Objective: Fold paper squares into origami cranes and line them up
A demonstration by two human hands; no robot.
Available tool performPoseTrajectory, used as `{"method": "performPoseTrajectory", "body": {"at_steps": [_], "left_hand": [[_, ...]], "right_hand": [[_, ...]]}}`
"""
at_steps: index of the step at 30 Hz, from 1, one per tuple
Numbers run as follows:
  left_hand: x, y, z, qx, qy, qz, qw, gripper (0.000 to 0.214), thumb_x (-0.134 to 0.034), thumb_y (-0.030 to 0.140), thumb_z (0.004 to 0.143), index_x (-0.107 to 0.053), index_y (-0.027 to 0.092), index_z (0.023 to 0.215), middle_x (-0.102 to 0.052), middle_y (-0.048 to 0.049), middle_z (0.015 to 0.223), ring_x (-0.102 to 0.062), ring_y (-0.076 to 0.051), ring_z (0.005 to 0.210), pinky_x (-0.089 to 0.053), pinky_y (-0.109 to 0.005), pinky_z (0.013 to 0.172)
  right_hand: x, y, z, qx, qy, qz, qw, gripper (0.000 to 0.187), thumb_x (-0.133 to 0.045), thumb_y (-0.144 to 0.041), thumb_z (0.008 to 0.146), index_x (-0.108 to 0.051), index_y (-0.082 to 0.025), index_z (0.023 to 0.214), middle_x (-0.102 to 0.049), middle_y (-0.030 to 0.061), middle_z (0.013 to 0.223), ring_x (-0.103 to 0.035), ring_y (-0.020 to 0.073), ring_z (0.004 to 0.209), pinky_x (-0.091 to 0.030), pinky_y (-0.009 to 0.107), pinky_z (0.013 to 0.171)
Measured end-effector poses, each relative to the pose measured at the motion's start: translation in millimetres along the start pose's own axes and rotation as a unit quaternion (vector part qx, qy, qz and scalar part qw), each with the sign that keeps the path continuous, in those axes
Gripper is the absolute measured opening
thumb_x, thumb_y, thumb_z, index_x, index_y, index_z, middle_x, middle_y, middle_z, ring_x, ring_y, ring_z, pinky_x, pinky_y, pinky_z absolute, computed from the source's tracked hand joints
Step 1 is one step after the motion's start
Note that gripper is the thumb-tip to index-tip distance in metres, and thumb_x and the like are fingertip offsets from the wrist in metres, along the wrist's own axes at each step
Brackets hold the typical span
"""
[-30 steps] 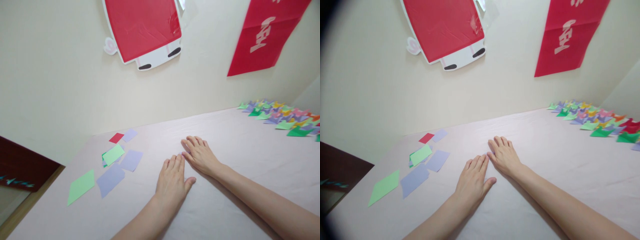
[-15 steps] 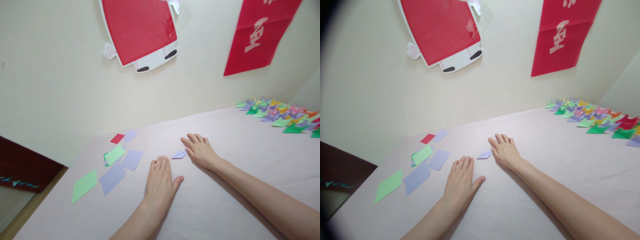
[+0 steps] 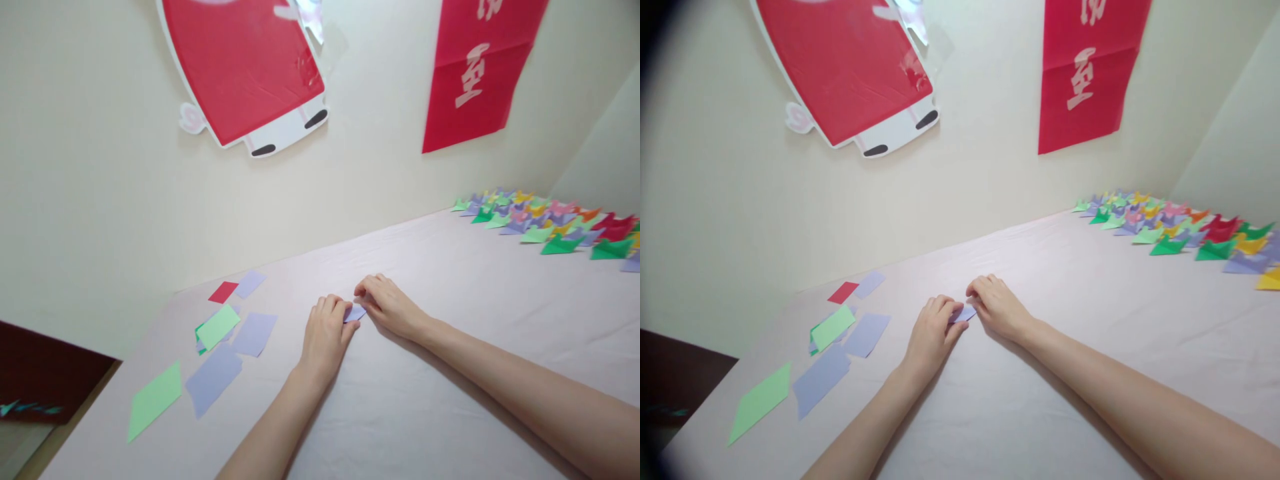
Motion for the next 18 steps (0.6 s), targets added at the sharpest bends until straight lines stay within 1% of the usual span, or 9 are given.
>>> {"method": "performPoseTrajectory", "body": {"at_steps": [4, 8, 12, 16, 18], "left_hand": [[4.5, -0.2, -3.4, -0.009, 0.027, -0.048, 0.998, 0.016, -0.064, 0.017, 0.086, -0.061, 0.021, 0.101, -0.061, -0.0025, 0.100, -0.052, -0.021, 0.096, -0.042, -0.034, 0.083], [7.5, -0.8, -3.9, -0.006, 0.038, -0.073, 0.997, 0.009, -0.062, 0.015, 0.087, -0.063, 0.022, 0.093, -0.064, -0.0009, 0.094, -0.054, -0.020, 0.092, -0.041, -0.033, 0.082], [8.6, 0.4, -4.6, -0.011, 0.046, -0.050, 0.998, 0.006, -0.058, 0.017, 0.090, -0.062, 0.021, 0.091, -0.064, -0.0008, 0.089, -0.054, -0.019, 0.088, -0.041, -0.033, 0.080], [7.5, -4.5, -5.3, 0.011, 0.052, -0.015, 0.998, 0.005, -0.057, 0.017, 0.091, -0.061, 0.020, 0.091, -0.063, -0.0020, 0.091, -0.054, -0.020, 0.087, -0.040, -0.034, 0.079], [7.9, -6.8, -5.9, 0.021, 0.058, -0.013, 0.998, 0.005, -0.057, 0.016, 0.091, -0.060, 0.019, 0.088, -0.062, -0.0021, 0.089, -0.053, -0.020, 0.086, -0.040, -0.034, 0.077]], "right_hand": [[0.4, -4.7, 0.6, 0.024, -0.019, 0.045, 0.999, 0.021, -0.048, -0.002, 0.082, -0.062, -0.018, 0.082, -0.063, 0.0054, 0.085, -0.051, 0.0210, 0.087, -0.041, 0.032, 0.081], [1.7, -6.9, 0.9, 0.027, -0.030, 0.052, 0.998, 0.022, -0.050, 0.000, 0.081, -0.063, -0.019, 0.079, -0.063, 0.0044, 0.082, -0.052, 0.0203, 0.086, -0.041, 0.031, 0.080], [3.2, -12.6, 0.4, 0.036, -0.041, 0.056, 0.997, 0.023, -0.051, 0.001, 0.079, -0.062, -0.019, 0.077, -0.063, 0.0030, 0.081, -0.053, 0.0190, 0.084, -0.041, 0.030, 0.079], [4.8, -16.2, -0.1, 0.038, -0.040, 0.044, 0.997, 0.011, -0.060, -0.007, 0.080, -0.063, -0.018, 0.081, -0.062, 0.0032, 0.083, -0.052, 0.0197, 0.085, -0.040, 0.031, 0.079], [4.5, -15.8, -0.1, 0.033, -0.042, 0.041, 0.998, 0.009, -0.065, -0.010, 0.079, -0.063, -0.018, 0.080, -0.062, 0.0030, 0.083, -0.052, 0.0200, 0.085, -0.040, 0.031, 0.078]]}}
Point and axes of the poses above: each hand's wrist, its own z-axis towards the middle knuckle, its own x-axis out of the back of the hand, y = z × x, the point moved 9 cm from there along z, towards the middle knuckle
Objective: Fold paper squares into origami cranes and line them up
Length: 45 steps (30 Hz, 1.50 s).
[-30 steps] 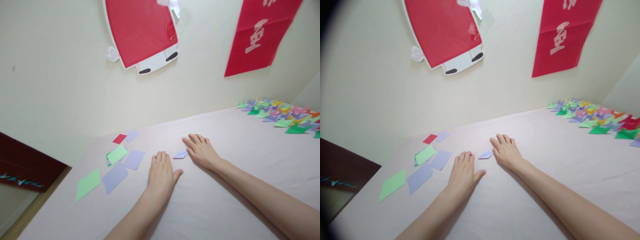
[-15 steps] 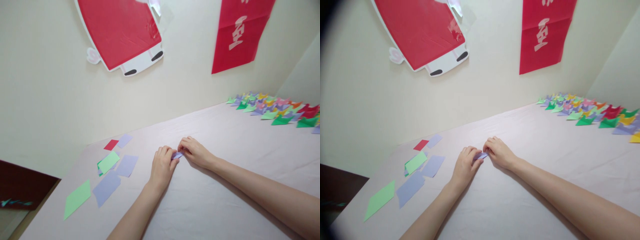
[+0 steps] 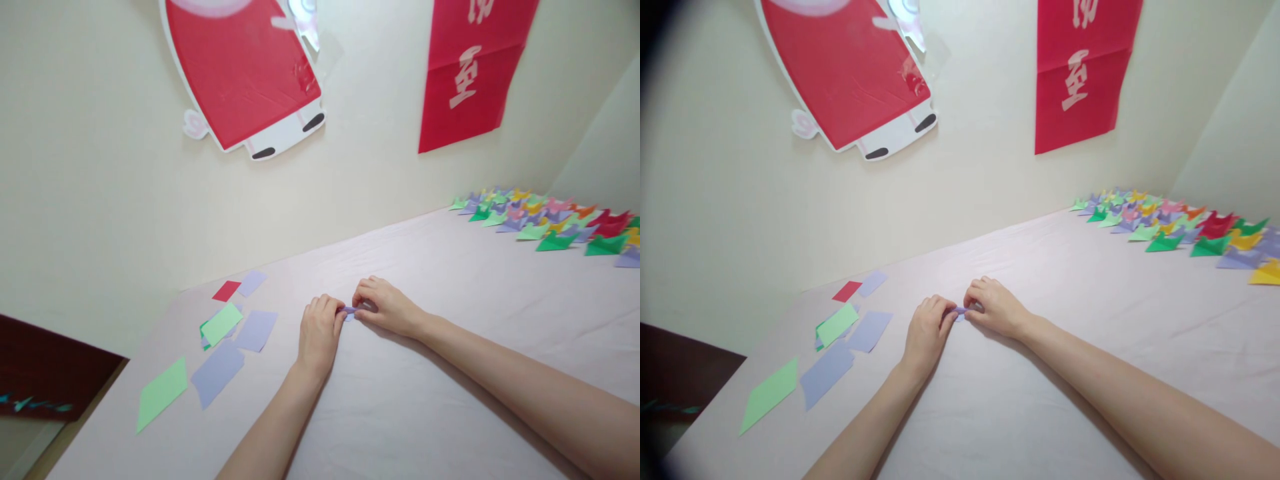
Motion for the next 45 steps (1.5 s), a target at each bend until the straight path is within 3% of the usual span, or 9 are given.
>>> {"method": "performPoseTrajectory", "body": {"at_steps": [27, 34, 45], "left_hand": [[11.7, -15.2, 1.5, 0.065, 0.051, -0.200, 0.976, 0.011, -0.062, 0.015, 0.084, -0.059, 0.020, 0.074, -0.063, 0.0003, 0.080, -0.056, -0.018, 0.084, -0.042, -0.031, 0.078], [14.4, -15.1, 2.7, 0.057, 0.063, -0.197, 0.977, 0.013, -0.064, 0.012, 0.083, -0.059, 0.020, 0.073, -0.062, 0.0007, 0.079, -0.055, -0.018, 0.083, -0.040, -0.031, 0.078], [13.4, -3.2, 3.4, 0.017, 0.057, -0.154, 0.986, 0.013, -0.067, 0.019, 0.085, -0.064, 0.022, 0.072, -0.065, 0.0017, 0.077, -0.053, -0.019, 0.081, -0.036, -0.032, 0.078]], "right_hand": [[7.3, 12.2, 0.7, -0.035, 0.036, 0.082, 0.995, 0.011, -0.063, -0.016, 0.086, -0.063, -0.019, 0.075, -0.062, 0.0006, 0.075, -0.053, 0.0179, 0.080, -0.042, 0.028, 0.073], [5.6, 8.2, 0.5, -0.010, 0.046, 0.120, 0.992, 0.003, -0.066, -0.019, 0.084, -0.064, -0.020, 0.086, -0.064, 0.0022, 0.085, -0.053, 0.0185, 0.085, -0.041, 0.031, 0.078], [6.3, 11.0, 2.7, -0.045, 0.066, 0.197, 0.977, 0.013, -0.066, -0.017, 0.077, -0.063, -0.021, 0.065, -0.059, -0.0001, 0.069, -0.053, 0.0181, 0.078, -0.040, 0.030, 0.072]]}}
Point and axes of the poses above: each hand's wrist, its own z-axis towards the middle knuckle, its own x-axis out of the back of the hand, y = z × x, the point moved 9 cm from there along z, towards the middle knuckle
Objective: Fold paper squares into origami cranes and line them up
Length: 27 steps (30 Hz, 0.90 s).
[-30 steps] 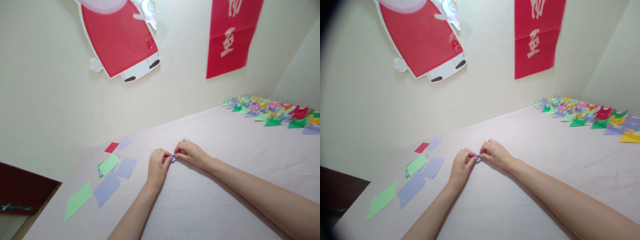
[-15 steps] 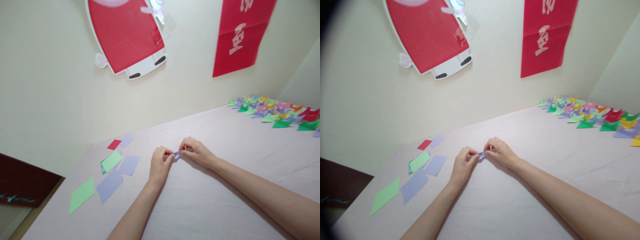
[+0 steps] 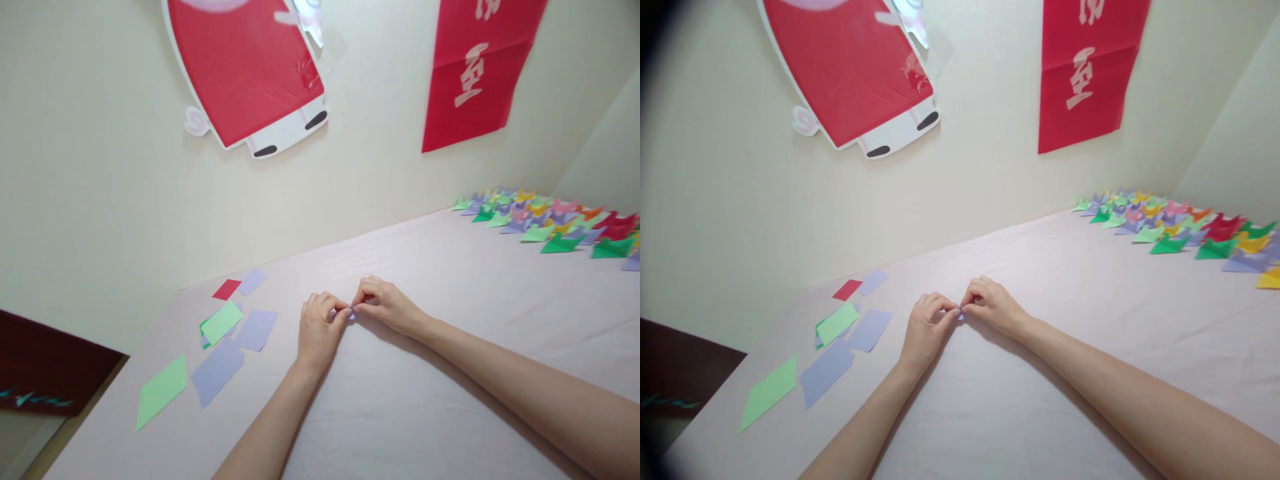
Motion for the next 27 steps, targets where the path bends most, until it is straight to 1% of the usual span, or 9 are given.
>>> {"method": "performPoseTrajectory", "body": {"at_steps": [3, 7, 9, 12, 15, 18, 21, 24, 27], "left_hand": [[9.1, -1.6, 0.5, -0.003, 0.027, 0.000, 1.000, 0.014, -0.065, 0.018, 0.085, -0.063, 0.022, 0.072, -0.064, 0.0019, 0.078, -0.053, -0.018, 0.082, -0.036, -0.032, 0.079], [24.5, -13.7, -0.8, 0.030, 0.089, -0.062, 0.994, 0.012, -0.062, 0.019, 0.087, -0.062, 0.021, 0.075, -0.061, 0.0016, 0.078, -0.053, -0.017, 0.081, -0.038, -0.030, 0.077], [28.5, -16.5, -2.2, 0.042, 0.117, -0.083, 0.989, 0.011, -0.059, 0.020, 0.089, -0.061, 0.021, 0.078, -0.059, 0.0015, 0.079, -0.053, -0.016, 0.079, -0.040, -0.028, 0.074], [28.9, -10.5, -3.9, 0.030, 0.141, -0.108, 0.984, 0.009, -0.057, 0.021, 0.090, -0.060, 0.021, 0.081, -0.058, 0.0010, 0.081, -0.054, -0.015, 0.079, -0.041, -0.027, 0.074], [28.6, -2.2, -5.8, 0.011, 0.158, -0.135, 0.978, 0.008, -0.058, 0.022, 0.089, -0.060, 0.021, 0.081, -0.059, -0.0003, 0.087, -0.055, -0.016, 0.085, -0.041, -0.028, 0.079], [25.0, -5.6, -7.1, 0.042, 0.154, -0.160, 0.974, 0.008, -0.059, 0.022, 0.089, -0.060, 0.021, 0.081, -0.061, -0.0002, 0.087, -0.056, -0.016, 0.085, -0.040, -0.027, 0.079], [17.2, -14.0, -7.4, 0.087, 0.132, -0.177, 0.971, 0.004, -0.060, 0.021, 0.087, -0.063, 0.021, 0.084, -0.062, 0.0003, 0.085, -0.055, -0.015, 0.082, -0.040, -0.027, 0.077], [6.9, -22.6, -7.1, 0.125, 0.101, -0.197, 0.967, 0.005, -0.063, 0.025, 0.085, -0.065, 0.021, 0.084, -0.063, -0.0002, 0.084, -0.054, -0.016, 0.082, -0.039, -0.027, 0.075], [0.5, -28.9, -6.1, 0.143, 0.088, -0.217, 0.962, 0.010, -0.064, 0.028, 0.083, -0.066, 0.019, 0.078, -0.061, -0.0005, 0.080, -0.054, -0.016, 0.079, -0.039, -0.026, 0.071]], "right_hand": [[13.7, 14.5, 0.7, -0.036, 0.028, 0.015, 0.999, 0.012, -0.067, -0.023, 0.076, -0.063, -0.020, 0.065, -0.059, -0.0002, 0.068, -0.053, 0.0173, 0.074, -0.040, 0.029, 0.069], [30.7, 33.6, -1.6, -0.097, 0.076, 0.035, 0.992, 0.015, -0.063, -0.032, 0.077, -0.064, -0.019, 0.071, -0.059, -0.0006, 0.068, -0.050, 0.0148, 0.063, -0.038, 0.028, 0.061], [24.2, 33.3, -2.7, -0.118, 0.069, 0.049, 0.989, 0.019, -0.064, -0.036, 0.076, -0.066, -0.018, 0.072, -0.060, -0.0002, 0.066, -0.049, 0.0145, 0.061, -0.038, 0.027, 0.059], [-0.6, 21.0, -2.5, -0.133, 0.032, 0.084, 0.987, 0.027, -0.062, -0.042, 0.078, -0.067, -0.017, 0.072, -0.061, -0.0002, 0.064, -0.051, 0.0139, 0.058, -0.038, 0.026, 0.056], [-17.0, 8.2, -0.7, -0.138, 0.038, 0.153, 0.978, 0.027, -0.063, -0.043, 0.078, -0.063, -0.017, 0.071, -0.059, -0.0020, 0.063, -0.050, 0.0128, 0.058, -0.038, 0.025, 0.056], [-17.5, 4.3, 1.0, -0.131, 0.068, 0.198, 0.969, 0.023, -0.065, -0.041, 0.076, -0.063, -0.018, 0.073, -0.062, -0.0003, 0.071, -0.054, 0.0151, 0.067, -0.041, 0.027, 0.065], [-13.3, 6.3, 0.7, -0.122, 0.082, 0.190, 0.971, 0.022, -0.064, -0.040, 0.076, -0.066, -0.018, 0.077, -0.065, 0.0016, 0.077, -0.056, 0.0174, 0.074, -0.042, 0.030, 0.071], [-11.7, 7.2, -0.5, -0.108, 0.087, 0.178, 0.974, 0.020, -0.064, -0.039, 0.077, -0.065, -0.019, 0.075, -0.063, 0.0012, 0.076, -0.055, 0.0174, 0.074, -0.041, 0.030, 0.070], [-12.3, 7.5, -1.2, -0.096, 0.099, 0.187, 0.973, 0.018, -0.064, -0.037, 0.078, -0.062, -0.020, 0.079, -0.060, 0.0000, 0.078, -0.054, 0.0160, 0.073, -0.042, 0.028, 0.068]]}}
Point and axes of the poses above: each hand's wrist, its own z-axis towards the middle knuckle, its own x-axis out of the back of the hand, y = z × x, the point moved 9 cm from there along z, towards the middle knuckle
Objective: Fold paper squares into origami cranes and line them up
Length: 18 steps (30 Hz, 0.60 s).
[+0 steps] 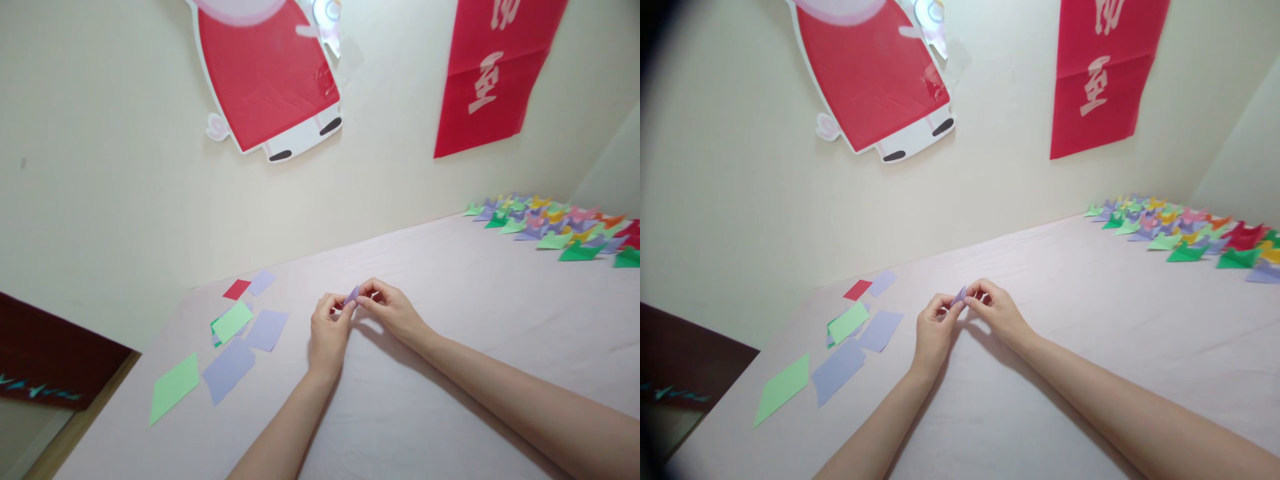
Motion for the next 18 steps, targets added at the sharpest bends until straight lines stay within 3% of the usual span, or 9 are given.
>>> {"method": "performPoseTrajectory", "body": {"at_steps": [4, 10, 18], "left_hand": [[-4.3, -7.3, 2.2, 0.019, -0.019, -0.029, 0.999, 0.014, -0.064, 0.031, 0.081, -0.067, 0.018, 0.075, -0.060, -0.0001, 0.076, -0.052, -0.014, 0.072, -0.040, -0.025, 0.067], [-15.3, -11.8, 1.0, 0.045, -0.081, -0.054, 0.994, 0.014, -0.067, 0.031, 0.078, -0.069, 0.017, 0.075, -0.065, 0.0007, 0.070, -0.051, -0.012, 0.061, -0.039, -0.023, 0.059], [-9.3, -16.6, 5.3, 0.054, -0.065, -0.077, 0.993, 0.017, -0.069, 0.034, 0.076, -0.070, 0.018, 0.074, -0.065, -0.0005, 0.074, -0.056, -0.014, 0.069, -0.041, -0.024, 0.065]], "right_hand": [[-2.7, 4.2, 0.5, -0.005, -0.008, 0.045, 0.999, 0.020, -0.066, -0.038, 0.077, -0.060, -0.020, 0.082, -0.060, -0.0007, 0.077, -0.055, 0.0151, 0.072, -0.044, 0.028, 0.068], [0.5, 8.6, 0.8, -0.032, -0.016, 0.026, 0.999, 0.024, -0.065, -0.041, 0.078, -0.061, -0.018, 0.074, -0.061, -0.0009, 0.070, -0.055, 0.0151, 0.069, -0.044, 0.028, 0.067], [-0.6, 5.7, -1.1, -0.018, -0.026, 0.008, 0.999, 0.022, -0.064, -0.041, 0.079, -0.061, -0.019, 0.077, -0.061, -0.0001, 0.072, -0.055, 0.0156, 0.070, -0.044, 0.028, 0.067]]}}
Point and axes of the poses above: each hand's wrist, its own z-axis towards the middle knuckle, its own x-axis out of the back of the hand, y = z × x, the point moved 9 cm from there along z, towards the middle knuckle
